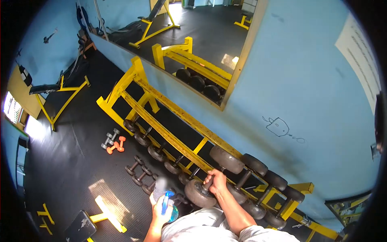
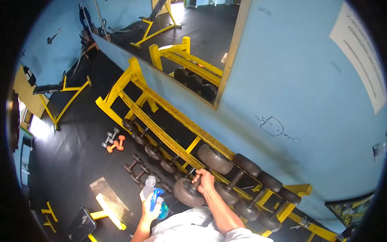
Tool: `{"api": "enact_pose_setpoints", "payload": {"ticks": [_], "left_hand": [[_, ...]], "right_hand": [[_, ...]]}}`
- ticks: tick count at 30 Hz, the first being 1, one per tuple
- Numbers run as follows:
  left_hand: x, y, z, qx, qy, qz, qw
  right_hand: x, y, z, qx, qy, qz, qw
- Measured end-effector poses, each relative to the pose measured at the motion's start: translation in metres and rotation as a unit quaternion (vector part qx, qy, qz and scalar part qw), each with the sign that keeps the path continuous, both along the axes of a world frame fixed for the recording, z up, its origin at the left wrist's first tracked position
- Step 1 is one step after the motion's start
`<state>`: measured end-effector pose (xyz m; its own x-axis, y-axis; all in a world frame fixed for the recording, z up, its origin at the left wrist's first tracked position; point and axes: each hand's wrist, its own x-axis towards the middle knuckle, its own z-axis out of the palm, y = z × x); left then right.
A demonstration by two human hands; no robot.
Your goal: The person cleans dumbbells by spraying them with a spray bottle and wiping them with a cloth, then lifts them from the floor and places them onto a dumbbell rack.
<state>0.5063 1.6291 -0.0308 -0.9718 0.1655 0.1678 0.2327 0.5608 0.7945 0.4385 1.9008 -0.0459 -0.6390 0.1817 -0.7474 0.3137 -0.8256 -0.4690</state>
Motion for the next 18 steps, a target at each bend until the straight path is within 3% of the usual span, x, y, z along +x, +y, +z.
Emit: {"api": "enact_pose_setpoints", "payload": {"ticks": [6, 12, 15, 18], "left_hand": [[-0.006, 0.011, -0.007, -0.01, -0.033, 0.035, 0.999], [-0.037, 0.051, -0.001, -0.034, -0.102, -0.057, 0.993], [-0.06, 0.073, -0.002, 0.013, -0.12, -0.077, 0.99], [-0.077, 0.075, -0.008, -0.001, -0.092, -0.13, 0.987]], "right_hand": [[-0.047, 0.031, -0.02, 0.038, -0.03, -0.029, 0.998], [-0.049, 0.048, -0.071, 0.083, -0.057, -0.034, 0.994], [-0.048, 0.048, -0.087, 0.123, -0.065, -0.04, 0.989], [-0.055, 0.054, -0.081, 0.081, -0.081, -0.055, 0.992]]}}
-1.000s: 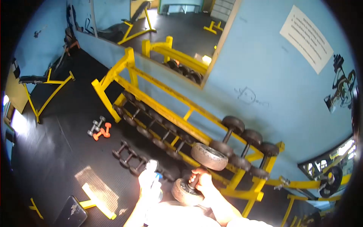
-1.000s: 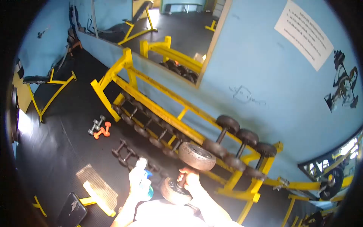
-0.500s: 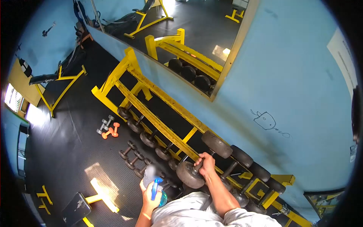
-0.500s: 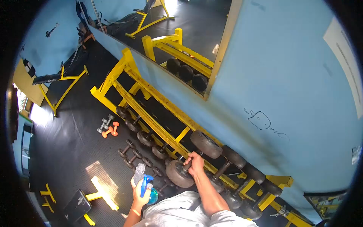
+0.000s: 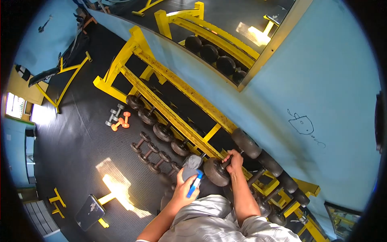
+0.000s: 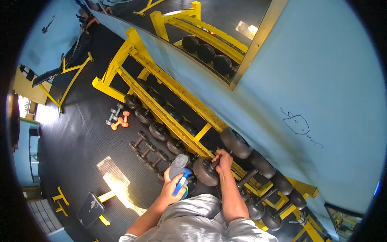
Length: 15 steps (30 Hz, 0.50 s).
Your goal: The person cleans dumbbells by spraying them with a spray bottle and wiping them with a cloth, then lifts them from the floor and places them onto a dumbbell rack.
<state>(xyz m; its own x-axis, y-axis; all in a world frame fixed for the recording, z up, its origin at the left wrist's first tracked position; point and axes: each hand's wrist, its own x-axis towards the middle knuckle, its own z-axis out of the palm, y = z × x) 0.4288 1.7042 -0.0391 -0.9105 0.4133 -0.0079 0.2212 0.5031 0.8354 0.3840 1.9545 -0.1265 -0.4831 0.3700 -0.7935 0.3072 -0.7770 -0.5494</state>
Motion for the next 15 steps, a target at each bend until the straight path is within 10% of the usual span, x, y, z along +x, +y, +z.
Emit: {"api": "enact_pose_setpoints", "payload": {"ticks": [9, 12, 15], "left_hand": [[-0.024, -0.057, -0.002, 0.065, -0.011, -0.076, 0.995], [-0.029, -0.084, -0.002, 0.09, 0.005, -0.122, 0.988], [-0.037, -0.105, 0.014, 0.332, -0.595, 0.1, 0.725]], "right_hand": [[0.003, 0.001, 0.001, 0.063, -0.041, 0.001, 0.997], [0.03, -0.036, 0.061, 0.559, -0.282, 0.111, 0.771], [0.085, -0.115, 0.109, 0.516, -0.039, 0.136, 0.845]]}}
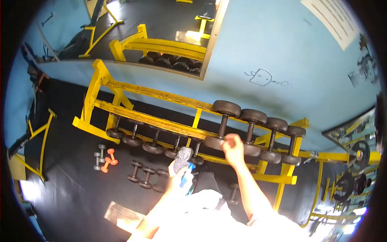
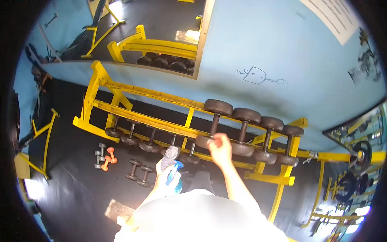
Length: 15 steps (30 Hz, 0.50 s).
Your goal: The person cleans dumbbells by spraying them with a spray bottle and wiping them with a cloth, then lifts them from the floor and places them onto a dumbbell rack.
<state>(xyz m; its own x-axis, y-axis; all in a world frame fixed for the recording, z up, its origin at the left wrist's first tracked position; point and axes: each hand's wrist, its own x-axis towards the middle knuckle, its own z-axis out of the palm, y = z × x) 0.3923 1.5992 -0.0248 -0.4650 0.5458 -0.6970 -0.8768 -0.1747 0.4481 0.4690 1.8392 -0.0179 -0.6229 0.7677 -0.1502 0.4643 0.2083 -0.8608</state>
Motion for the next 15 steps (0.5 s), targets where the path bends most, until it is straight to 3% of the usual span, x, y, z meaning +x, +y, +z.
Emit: {"api": "enact_pose_setpoints", "payload": {"ticks": [1, 3, 4, 5, 6, 7, 9, 10, 11, 13, 15], "left_hand": [[-0.002, -0.005, 0.011, 0.003, 0.009, -0.015, 1.0], [-0.001, -0.013, 0.025, 0.0, 0.009, -0.059, 0.998], [0.0, -0.02, 0.022, 0.018, 0.053, -0.134, 0.989], [0.0, -0.026, 0.0, 0.043, 0.355, -0.335, 0.872], [-0.001, -0.031, -0.015, 0.046, 0.641, -0.375, 0.669], [0.002, -0.032, -0.028, 0.069, 0.538, -0.437, 0.717], [0.009, -0.029, -0.029, 0.062, 0.313, -0.529, 0.786], [0.02, -0.027, -0.022, 0.018, 0.539, -0.499, 0.678], [0.026, -0.024, -0.008, -0.02, 0.731, -0.433, 0.526], [0.025, -0.017, -0.002, -0.001, 0.707, -0.482, 0.518], [0.021, -0.01, -0.008, 0.036, 0.655, -0.453, 0.604]], "right_hand": [[0.018, -0.023, -0.007, -0.111, 0.066, 0.07, 0.989], [0.032, -0.077, 0.007, -0.371, -0.01, -0.002, 0.929], [0.039, -0.097, -0.002, -0.47, 0.024, -0.037, 0.881], [0.045, -0.111, -0.014, -0.561, 0.062, -0.065, 0.823], [0.051, -0.122, -0.017, -0.665, 0.182, -0.008, 0.724], [0.051, -0.136, -0.022, -0.729, 0.288, -0.04, 0.62], [0.057, -0.154, -0.047, -0.667, 0.31, -0.076, 0.673], [0.061, -0.155, -0.051, -0.66, 0.275, -0.135, 0.686], [0.063, -0.154, -0.064, -0.659, 0.287, -0.144, 0.68], [0.065, -0.149, -0.094, -0.57, 0.352, -0.347, 0.656], [0.084, -0.136, -0.106, -0.523, 0.452, -0.402, 0.601]]}}
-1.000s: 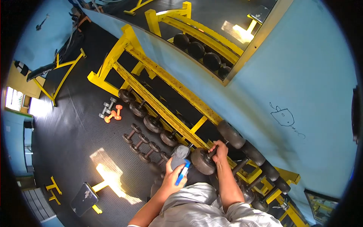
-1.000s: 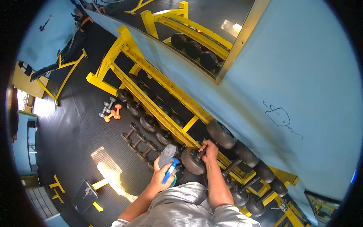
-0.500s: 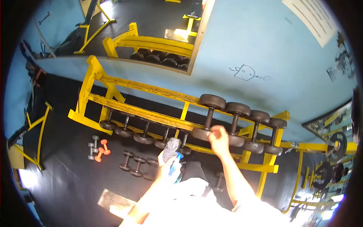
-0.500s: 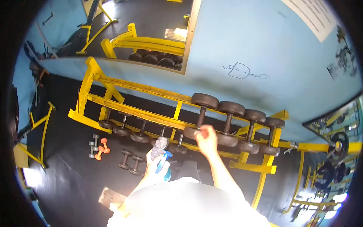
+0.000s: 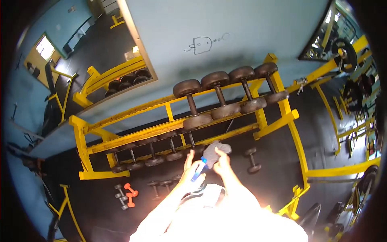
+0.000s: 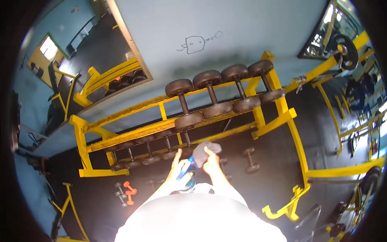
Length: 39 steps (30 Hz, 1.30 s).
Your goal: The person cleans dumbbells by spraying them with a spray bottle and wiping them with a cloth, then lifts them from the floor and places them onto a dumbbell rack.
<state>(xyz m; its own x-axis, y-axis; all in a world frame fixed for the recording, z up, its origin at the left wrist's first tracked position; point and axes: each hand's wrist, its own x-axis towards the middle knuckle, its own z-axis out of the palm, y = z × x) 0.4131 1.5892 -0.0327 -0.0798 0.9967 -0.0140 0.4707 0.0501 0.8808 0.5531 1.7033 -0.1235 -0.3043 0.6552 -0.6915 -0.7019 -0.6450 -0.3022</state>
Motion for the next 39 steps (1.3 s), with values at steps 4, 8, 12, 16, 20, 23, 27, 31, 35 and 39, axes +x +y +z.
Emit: {"api": "enact_pose_setpoints", "payload": {"ticks": [4, 8, 12, 16, 20, 23, 27, 31, 35, 39], "left_hand": [[-0.014, 0.039, -0.005, -0.161, -0.013, 0.033, 0.986], [-0.027, 0.064, -0.034, -0.064, 0.089, 0.129, 0.986], [-0.043, 0.081, -0.033, -0.148, 0.143, 0.06, 0.977], [-0.045, 0.078, -0.023, -0.148, 0.145, 0.07, 0.976], [-0.055, 0.067, -0.01, -0.104, 0.116, 0.136, 0.978], [-0.06, 0.07, 0.014, -0.107, 0.113, 0.137, 0.978], [-0.067, 0.065, 0.006, -0.075, 0.13, 0.114, 0.982], [-0.071, 0.058, -0.001, -0.112, 0.113, 0.106, 0.982], [-0.073, 0.055, 0.002, -0.088, 0.139, 0.118, 0.979], [-0.082, 0.061, 0.002, -0.126, 0.074, 0.147, 0.978]], "right_hand": [[0.02, 0.021, -0.03, 0.037, 0.04, -0.002, 0.998], [-0.005, 0.028, -0.041, 0.002, 0.087, -0.032, 0.996], [-0.034, 0.033, -0.064, -0.014, -0.062, -0.03, 0.998], [-0.067, 0.039, -0.038, -0.05, 0.003, 0.037, 0.998], [-0.132, 0.045, -0.025, -0.134, 0.049, -0.016, 0.99], [-0.151, 0.071, -0.062, -0.168, 0.118, -0.112, 0.972], [-0.159, 0.105, -0.113, -0.143, 0.124, -0.156, 0.97], [-0.153, 0.122, -0.127, -0.127, 0.143, -0.167, 0.967], [-0.1, 0.113, -0.041, -0.155, 0.021, -0.207, 0.966], [-0.091, 0.08, 0.028, 0.261, -0.348, -0.111, 0.894]]}}
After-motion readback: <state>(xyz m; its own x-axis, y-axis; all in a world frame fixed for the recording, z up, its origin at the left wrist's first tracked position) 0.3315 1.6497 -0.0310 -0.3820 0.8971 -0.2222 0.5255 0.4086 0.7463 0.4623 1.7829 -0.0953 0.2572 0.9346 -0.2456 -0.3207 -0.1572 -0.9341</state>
